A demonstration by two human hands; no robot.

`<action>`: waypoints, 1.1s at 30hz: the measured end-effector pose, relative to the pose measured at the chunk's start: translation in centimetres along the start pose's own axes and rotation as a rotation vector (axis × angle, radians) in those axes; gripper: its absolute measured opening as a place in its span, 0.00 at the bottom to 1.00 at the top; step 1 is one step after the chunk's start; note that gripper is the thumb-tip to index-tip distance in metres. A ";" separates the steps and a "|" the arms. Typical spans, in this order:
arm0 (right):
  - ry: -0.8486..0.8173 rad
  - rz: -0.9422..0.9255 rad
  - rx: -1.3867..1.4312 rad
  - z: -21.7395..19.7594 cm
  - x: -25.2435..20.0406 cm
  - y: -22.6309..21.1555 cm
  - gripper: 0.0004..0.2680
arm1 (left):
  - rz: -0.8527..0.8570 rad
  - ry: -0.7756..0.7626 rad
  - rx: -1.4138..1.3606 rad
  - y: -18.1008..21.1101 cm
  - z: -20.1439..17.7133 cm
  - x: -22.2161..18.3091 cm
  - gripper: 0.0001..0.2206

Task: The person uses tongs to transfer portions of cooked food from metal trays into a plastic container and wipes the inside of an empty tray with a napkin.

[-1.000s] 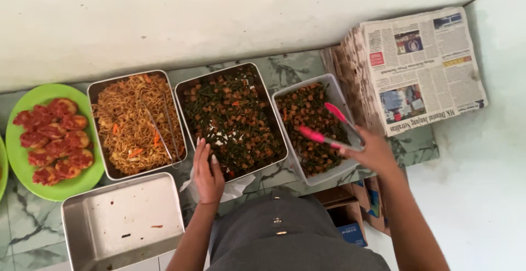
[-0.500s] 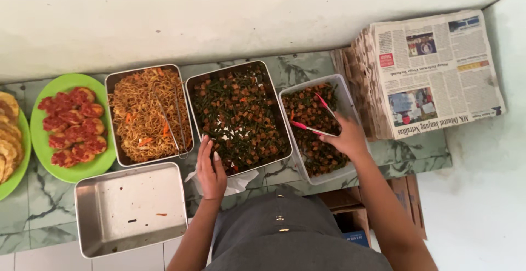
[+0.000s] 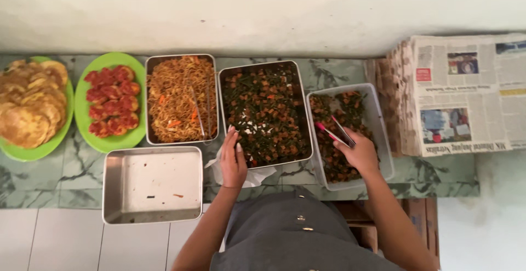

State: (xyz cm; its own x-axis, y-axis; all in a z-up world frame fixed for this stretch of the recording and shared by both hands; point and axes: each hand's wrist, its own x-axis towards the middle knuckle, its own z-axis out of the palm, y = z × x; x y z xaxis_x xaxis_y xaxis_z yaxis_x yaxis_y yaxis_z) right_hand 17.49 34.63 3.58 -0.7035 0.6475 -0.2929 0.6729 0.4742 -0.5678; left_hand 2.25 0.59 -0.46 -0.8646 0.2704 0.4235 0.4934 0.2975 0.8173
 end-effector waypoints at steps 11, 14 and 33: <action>-0.131 0.291 0.293 -0.3 0.3 4.6 0.21 | -0.020 0.066 -0.015 1.1 -1.3 -0.4 0.15; -0.146 0.302 0.536 -1.3 -0.5 4.6 0.20 | 0.003 0.068 -0.008 1.2 -1.6 -0.4 0.15; -0.102 0.121 0.339 -9.2 -6.2 -1.0 0.22 | 0.017 0.071 0.000 0.6 -2.7 -0.6 0.17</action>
State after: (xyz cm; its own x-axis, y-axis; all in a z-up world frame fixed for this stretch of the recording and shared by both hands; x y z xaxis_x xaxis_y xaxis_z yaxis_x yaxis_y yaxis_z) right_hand 23.25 35.65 13.08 -0.6541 0.6161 -0.4388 0.6507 0.1627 -0.7417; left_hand 2.78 -1.84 0.81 -0.8605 0.2099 0.4642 0.5084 0.2937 0.8095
